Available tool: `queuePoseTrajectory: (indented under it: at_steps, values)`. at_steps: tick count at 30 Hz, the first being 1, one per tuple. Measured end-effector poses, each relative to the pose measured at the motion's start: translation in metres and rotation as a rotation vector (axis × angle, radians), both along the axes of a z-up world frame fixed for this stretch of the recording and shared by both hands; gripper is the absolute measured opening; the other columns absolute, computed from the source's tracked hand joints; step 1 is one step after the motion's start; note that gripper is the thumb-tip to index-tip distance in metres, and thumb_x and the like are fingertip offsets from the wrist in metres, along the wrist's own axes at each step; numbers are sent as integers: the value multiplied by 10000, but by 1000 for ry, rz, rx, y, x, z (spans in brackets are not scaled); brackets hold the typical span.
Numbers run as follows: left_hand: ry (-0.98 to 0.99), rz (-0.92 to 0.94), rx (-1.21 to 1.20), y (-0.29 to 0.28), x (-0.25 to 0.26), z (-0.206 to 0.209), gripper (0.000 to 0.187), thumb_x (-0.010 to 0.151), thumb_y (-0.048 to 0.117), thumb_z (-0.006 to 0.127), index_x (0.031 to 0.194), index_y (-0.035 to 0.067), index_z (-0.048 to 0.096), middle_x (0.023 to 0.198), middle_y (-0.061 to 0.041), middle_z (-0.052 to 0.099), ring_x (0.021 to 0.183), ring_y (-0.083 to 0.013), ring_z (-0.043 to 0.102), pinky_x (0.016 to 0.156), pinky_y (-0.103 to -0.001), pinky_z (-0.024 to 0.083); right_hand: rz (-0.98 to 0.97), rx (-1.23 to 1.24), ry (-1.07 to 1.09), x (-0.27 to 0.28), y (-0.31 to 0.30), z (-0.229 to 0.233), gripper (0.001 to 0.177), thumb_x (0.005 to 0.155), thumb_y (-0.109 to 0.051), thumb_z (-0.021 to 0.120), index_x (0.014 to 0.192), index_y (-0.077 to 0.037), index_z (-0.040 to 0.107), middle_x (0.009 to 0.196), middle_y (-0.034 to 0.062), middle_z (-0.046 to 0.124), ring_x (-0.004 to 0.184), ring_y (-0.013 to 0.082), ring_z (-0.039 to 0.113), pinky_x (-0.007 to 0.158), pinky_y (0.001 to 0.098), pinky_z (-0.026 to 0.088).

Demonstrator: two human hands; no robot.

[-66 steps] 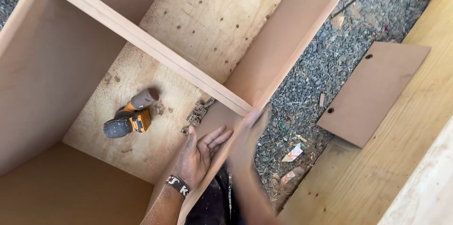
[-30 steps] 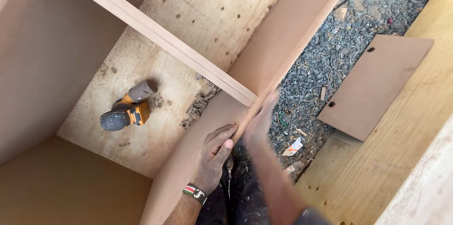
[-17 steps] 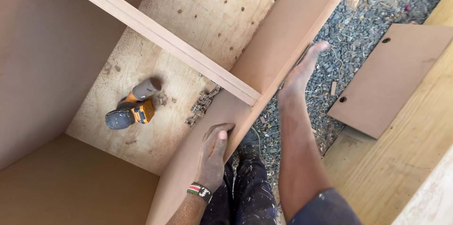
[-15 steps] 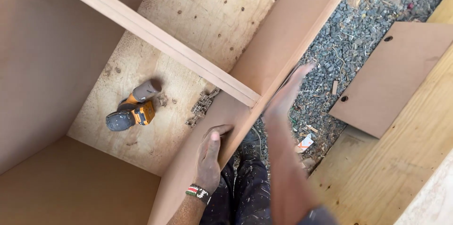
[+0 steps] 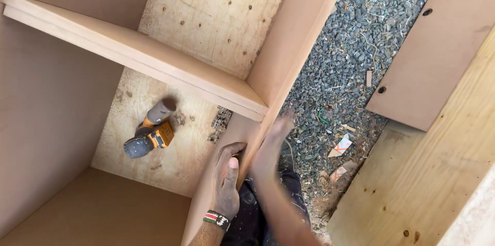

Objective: Sanding the edges of a wooden cabinet using a sanding block

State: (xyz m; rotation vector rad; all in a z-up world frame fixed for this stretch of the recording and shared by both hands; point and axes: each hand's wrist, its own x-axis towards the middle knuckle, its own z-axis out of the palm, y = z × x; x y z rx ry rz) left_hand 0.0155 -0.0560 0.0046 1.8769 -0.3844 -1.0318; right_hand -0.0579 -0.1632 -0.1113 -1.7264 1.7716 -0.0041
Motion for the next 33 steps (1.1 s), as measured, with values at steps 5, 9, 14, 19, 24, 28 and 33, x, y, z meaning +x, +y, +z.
queuePoseTrajectory:
  at_steps: [5, 9, 14, 19, 24, 28, 33]
  values:
    - [5, -2, -18, 2, 3, 2, 738, 1217, 586, 340, 1420, 49, 803, 1418, -114, 817, 1371, -272, 765, 1200, -426, 560, -349, 6, -396, 35, -64, 43, 781, 1268, -447, 307, 1886, -15, 101, 2011, 210, 78, 1867, 334, 84, 1511, 490, 49]
    - [18, 22, 49, -9, 5, 0, 739, 1173, 618, 377, 1392, 82, 836, 1372, -78, 843, 1324, -249, 779, 1141, -427, 591, -626, -77, -688, 85, -228, 62, 1134, 1012, -754, 510, 1881, -108, 174, 1975, 222, 148, 1782, 334, 393, 1381, 521, 503]
    - [38, 110, 54, 1, -6, -13, 731, 1168, 622, 395, 1301, 81, 868, 1324, -76, 883, 1281, -243, 805, 1144, -424, 589, -352, 67, -785, 20, 38, 83, 956, 1161, -521, 539, 1889, -69, 114, 1959, 183, 232, 1745, 283, 380, 1391, 469, 382]
    - [11, 111, 47, 0, -9, -16, 695, 1185, 559, 386, 1288, 87, 886, 1317, -81, 888, 1289, -254, 804, 1136, -426, 595, -816, 375, -548, 73, -115, 107, 908, 957, -732, 431, 1670, -208, 635, 1619, 87, 757, 1489, 252, 710, 1283, 444, 563]
    - [3, 111, 95, -12, -6, -11, 789, 1160, 662, 341, 1279, 106, 889, 1288, -73, 892, 1273, -264, 789, 1096, -458, 586, -638, 347, -1344, 76, -206, 64, 993, 1023, -760, 440, 1820, -167, 452, 1799, 246, 643, 1589, 448, 690, 1312, 657, 614]
    - [40, 131, 79, -6, -15, -9, 728, 1163, 624, 382, 1238, 109, 891, 1278, -68, 907, 1280, -259, 801, 1143, -442, 574, -1398, 677, -865, 40, 2, 89, 997, 988, -779, 465, 1771, -177, 600, 1717, 63, 699, 1575, 248, 640, 1383, 402, 458]
    - [54, 196, 34, -3, -24, -24, 693, 1198, 571, 390, 1208, 97, 895, 1281, -79, 914, 1279, -266, 822, 1181, -431, 569, -1405, 629, -720, 31, -14, 98, 805, 1118, -741, 502, 1552, -104, 735, 1433, 132, 776, 1324, 336, 731, 1244, 455, 558]
